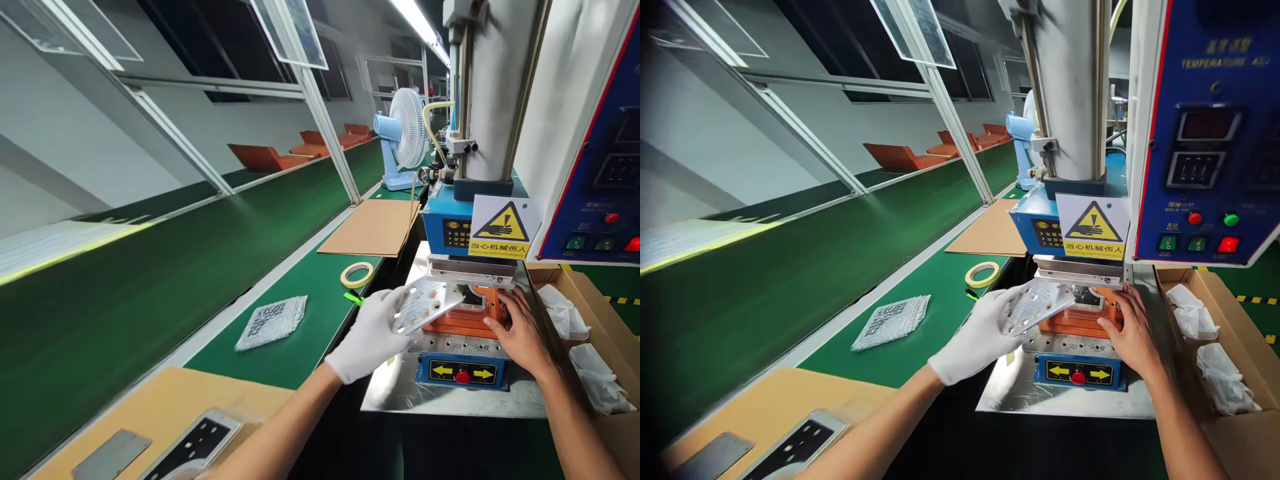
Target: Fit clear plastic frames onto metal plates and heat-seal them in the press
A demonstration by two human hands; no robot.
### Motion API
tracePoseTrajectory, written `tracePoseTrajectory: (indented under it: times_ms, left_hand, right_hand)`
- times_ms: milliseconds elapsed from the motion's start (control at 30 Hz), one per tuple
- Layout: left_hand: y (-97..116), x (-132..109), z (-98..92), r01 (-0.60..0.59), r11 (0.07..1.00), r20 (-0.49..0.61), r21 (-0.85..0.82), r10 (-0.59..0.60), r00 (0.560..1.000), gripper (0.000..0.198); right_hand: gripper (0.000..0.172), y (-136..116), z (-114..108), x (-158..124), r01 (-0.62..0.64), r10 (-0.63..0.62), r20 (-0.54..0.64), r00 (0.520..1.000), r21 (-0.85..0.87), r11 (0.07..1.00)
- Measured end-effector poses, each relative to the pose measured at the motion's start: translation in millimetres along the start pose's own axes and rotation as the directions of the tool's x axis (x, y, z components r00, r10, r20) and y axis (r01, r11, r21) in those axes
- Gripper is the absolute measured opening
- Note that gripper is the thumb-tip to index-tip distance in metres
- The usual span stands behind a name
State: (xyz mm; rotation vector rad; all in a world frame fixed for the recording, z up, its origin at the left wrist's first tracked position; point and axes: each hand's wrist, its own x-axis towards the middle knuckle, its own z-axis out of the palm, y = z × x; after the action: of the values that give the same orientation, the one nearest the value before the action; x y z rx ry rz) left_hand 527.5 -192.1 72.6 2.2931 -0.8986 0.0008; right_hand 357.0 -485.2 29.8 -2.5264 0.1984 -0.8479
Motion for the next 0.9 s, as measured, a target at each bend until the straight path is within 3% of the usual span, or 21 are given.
tracePoseTrajectory:
  times_ms: [100, 200, 333, 433, 500, 600, 767, 900]
  left_hand:
    - [-25, -42, -2.1, 0.249, 0.967, -0.118, -0.057, -0.255, 0.96, 0.085]
    - [-40, -79, 13.3, 0.477, 0.869, -0.175, -0.127, -0.493, 0.852, 0.082]
    - [-46, -110, 46.5, 0.724, 0.686, -0.15, -0.074, -0.725, 0.672, 0.084]
    - [-43, -113, 66.7, 0.798, 0.6, -0.172, 0.05, -0.782, 0.599, 0.086]
    - [-40, -109, 76.8, 0.805, 0.587, -0.195, 0.085, -0.783, 0.591, 0.089]
    - [-35, -100, 90.7, 0.786, 0.611, -0.218, 0.094, -0.758, 0.615, 0.091]
    - [-29, -93, 113.7, 0.769, 0.63, -0.211, 0.106, -0.742, 0.637, 0.091]
    - [-29, -99, 118.8, 0.735, 0.676, -0.161, 0.055, -0.72, 0.675, 0.078]
  right_hand:
    - [0.056, -6, 9, 24, 0.075, -0.06, 0.177, 0.982, -0.081, 0.994]
    - [0.053, -4, 23, 40, 0.088, -0.03, 0.252, 0.967, -0.223, 0.971]
    - [0.043, 6, 29, 49, 0.081, -0.024, 0.208, 0.978, -0.272, 0.959]
    - [0.049, 5, 21, 49, 0.155, -0.142, 0.089, 0.986, -0.164, 0.974]
    - [0.052, -4, 12, 42, 0.227, -0.226, 0.016, 0.974, -0.07, 0.971]
    - [0.048, -28, 2, 18, 0.263, -0.263, -0.015, 0.965, 0.029, 0.964]
    - [0.044, -76, 2, -29, 0.279, -0.294, 0.054, 0.954, 0.193, 0.941]
    - [0.045, -102, 6, -44, 0.301, -0.341, 0.099, 0.935, 0.286, 0.91]
